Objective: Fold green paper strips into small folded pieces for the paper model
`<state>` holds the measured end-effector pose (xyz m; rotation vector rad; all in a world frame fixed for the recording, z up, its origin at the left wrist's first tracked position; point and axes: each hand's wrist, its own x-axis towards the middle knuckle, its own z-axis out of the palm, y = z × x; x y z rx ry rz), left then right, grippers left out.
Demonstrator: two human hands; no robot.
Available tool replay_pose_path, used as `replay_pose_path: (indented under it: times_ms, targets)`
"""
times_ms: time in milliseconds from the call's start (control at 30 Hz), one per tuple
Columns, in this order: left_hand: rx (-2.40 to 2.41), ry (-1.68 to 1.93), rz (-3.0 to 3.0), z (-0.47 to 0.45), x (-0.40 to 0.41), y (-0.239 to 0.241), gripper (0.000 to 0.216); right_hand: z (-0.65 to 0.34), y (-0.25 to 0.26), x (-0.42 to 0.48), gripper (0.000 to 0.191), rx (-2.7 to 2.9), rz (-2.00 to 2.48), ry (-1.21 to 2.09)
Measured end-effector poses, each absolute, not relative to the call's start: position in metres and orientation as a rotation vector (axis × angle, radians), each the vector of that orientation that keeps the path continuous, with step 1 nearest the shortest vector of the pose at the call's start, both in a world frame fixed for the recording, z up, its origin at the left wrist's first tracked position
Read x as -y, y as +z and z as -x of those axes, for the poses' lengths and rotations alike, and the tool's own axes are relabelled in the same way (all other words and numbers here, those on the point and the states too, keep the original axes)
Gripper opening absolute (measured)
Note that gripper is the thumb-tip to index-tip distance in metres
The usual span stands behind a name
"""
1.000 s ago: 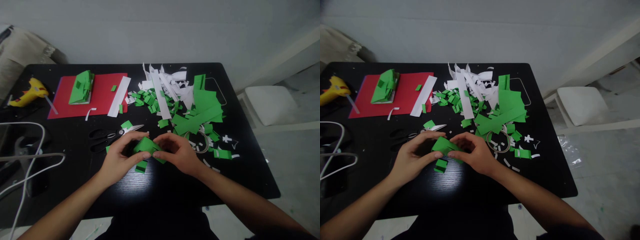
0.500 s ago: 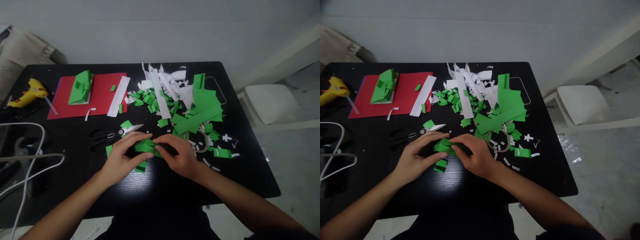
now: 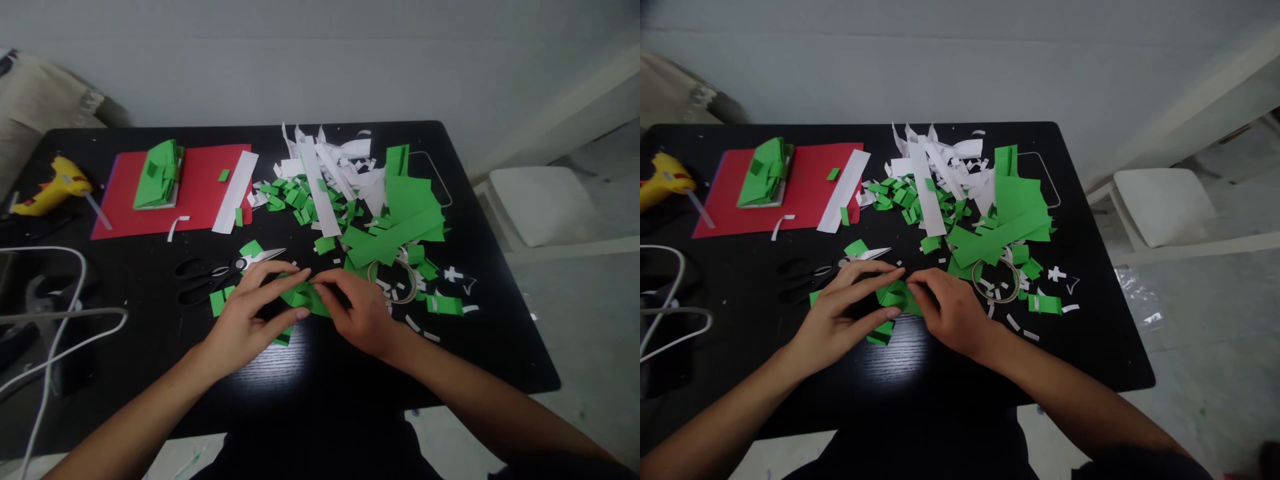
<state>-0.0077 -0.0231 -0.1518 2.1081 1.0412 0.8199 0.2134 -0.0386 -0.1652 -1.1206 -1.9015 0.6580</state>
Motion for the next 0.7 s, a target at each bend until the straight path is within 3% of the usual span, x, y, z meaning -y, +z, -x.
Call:
replay_pose_path:
  times_ms: [300, 467, 700]
  targets:
    - [-0.996, 0.869, -2.046, 0.004, 0.026, -0.151, 0.046, -0.213, -0.168, 0.04, 0.013, 1.889, 1.134, 0.671]
    - [-1.126, 0.853, -1.911, 0.002, 0.03, -0.148, 0.031, -0.21, -0.167, 0.042, 0.007, 1.869, 1.164, 0.676]
    - [-1.105, 0.968, -1.986, -0.002, 0.033, -0.143, 0.02, -0.207, -0.164, 0.047, 0.019, 1.843, 1.15, 0.667]
